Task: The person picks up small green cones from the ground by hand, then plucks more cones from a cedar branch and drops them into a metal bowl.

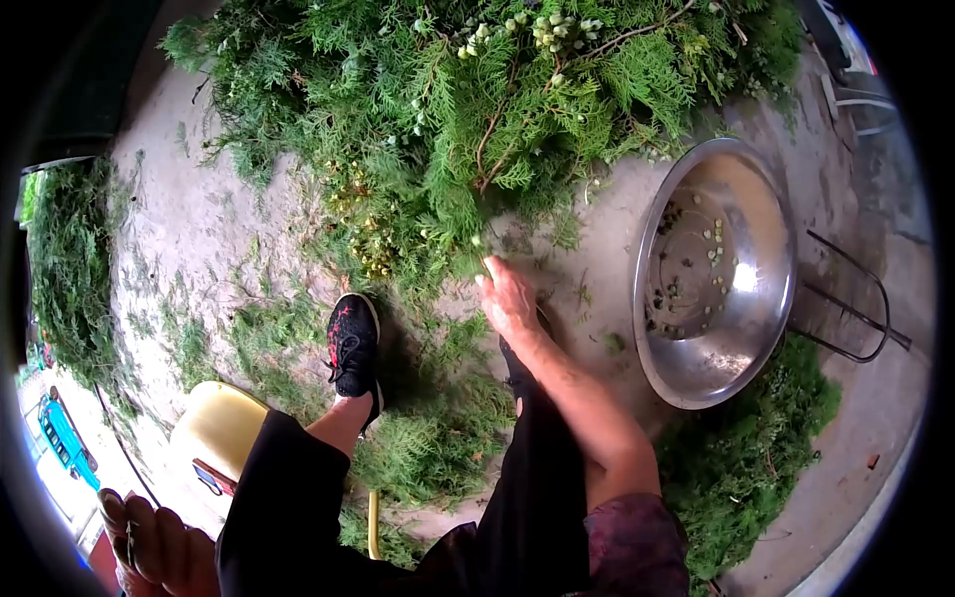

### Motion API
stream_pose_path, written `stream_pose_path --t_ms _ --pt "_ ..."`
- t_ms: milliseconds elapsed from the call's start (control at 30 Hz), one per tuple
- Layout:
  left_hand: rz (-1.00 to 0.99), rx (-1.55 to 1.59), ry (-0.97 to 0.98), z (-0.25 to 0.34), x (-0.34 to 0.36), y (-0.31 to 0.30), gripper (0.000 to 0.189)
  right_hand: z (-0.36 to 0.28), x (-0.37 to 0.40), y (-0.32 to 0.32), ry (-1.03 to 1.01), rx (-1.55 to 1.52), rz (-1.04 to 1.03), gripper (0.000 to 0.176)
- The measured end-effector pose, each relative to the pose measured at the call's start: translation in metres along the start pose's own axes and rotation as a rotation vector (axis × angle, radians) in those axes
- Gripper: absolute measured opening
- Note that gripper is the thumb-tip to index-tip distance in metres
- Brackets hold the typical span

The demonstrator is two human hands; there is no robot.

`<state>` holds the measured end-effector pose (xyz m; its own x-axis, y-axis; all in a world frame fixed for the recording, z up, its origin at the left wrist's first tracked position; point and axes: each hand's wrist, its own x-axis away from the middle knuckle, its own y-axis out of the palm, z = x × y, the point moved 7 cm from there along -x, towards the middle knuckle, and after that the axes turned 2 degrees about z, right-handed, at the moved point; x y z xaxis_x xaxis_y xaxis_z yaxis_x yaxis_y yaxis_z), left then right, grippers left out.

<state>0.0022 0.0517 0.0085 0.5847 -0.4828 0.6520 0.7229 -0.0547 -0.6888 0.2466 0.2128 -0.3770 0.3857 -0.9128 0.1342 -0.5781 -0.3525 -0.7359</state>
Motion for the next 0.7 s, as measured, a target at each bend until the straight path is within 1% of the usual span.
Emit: stream_pose_path --t_ms 33,67,133,167,200,267,300,400,433,500,533,567,600,667,700 --pt "0.027 0.080 -0.036 0.000 0.001 0.000 0.030 0.002 0.009 -0.005 0.000 0.046 -0.076 0.017" --pt "0.076 0.213 -0.092 0.001 0.002 0.003 0.029 0.010 0.017 -0.010 0.019 0.073 -0.099 0.017" --pt "0.079 0.205 -0.087 0.001 0.004 0.003 0.028 0.014 0.026 -0.022 0.063 0.129 -0.146 0.018" --pt "0.036 0.067 -0.027 0.002 0.004 0.002 0.028 0.025 0.032 -0.025 0.212 0.107 -0.234 0.022" --pt "0.037 0.056 -0.032 0.004 0.004 0.002 0.028 0.023 0.030 -0.029 0.149 0.124 -0.188 0.033" --pt "0.036 0.044 -0.039 0.006 0.004 0.004 0.028 0.029 0.036 -0.043 0.213 0.272 -0.120 0.045" --pt "0.035 0.119 -0.053 0.006 0.005 0.006 0.027 0.031 0.033 -0.045 0.212 0.323 -0.140 0.052" --pt "0.034 0.344 -0.094 0.006 0.004 0.012 0.024 0.015 0.019 -0.053 0.295 0.436 -0.213 0.054" --pt "0.035 0.420 -0.107 0.006 0.004 0.014 0.023 0.003 0.015 -0.057 0.113 0.528 -0.106 0.053" --pt "0.040 0.572 -0.132 0.008 0.004 0.015 0.022 -0.003 0.009 -0.052 0.097 0.511 -0.072 0.051" --pt "-0.091 0.885 -0.038 0.028 -0.004 0.019 0.019 -0.005 0.004 -0.050 0.089 0.503 -0.054 0.050" --pt "-0.258 1.195 0.015 0.047 -0.009 0.023 0.019 0.007 0.003 -0.035 0.117 0.411 -0.107 0.048" --pt "-0.187 1.354 0.159 0.053 -0.007 0.028 0.019 0.011 0.003 -0.023 0.096 0.410 -0.164 0.050" --pt "-0.204 1.348 0.139 0.055 -0.005 0.032 0.019 0.015 0.006 -0.007 0.084 0.374 -0.217 0.052" --pt "-0.257 1.289 0.273 0.060 -0.006 0.032 0.023 0.012 0.005 -0.009 0.083 0.358 -0.192 0.045"
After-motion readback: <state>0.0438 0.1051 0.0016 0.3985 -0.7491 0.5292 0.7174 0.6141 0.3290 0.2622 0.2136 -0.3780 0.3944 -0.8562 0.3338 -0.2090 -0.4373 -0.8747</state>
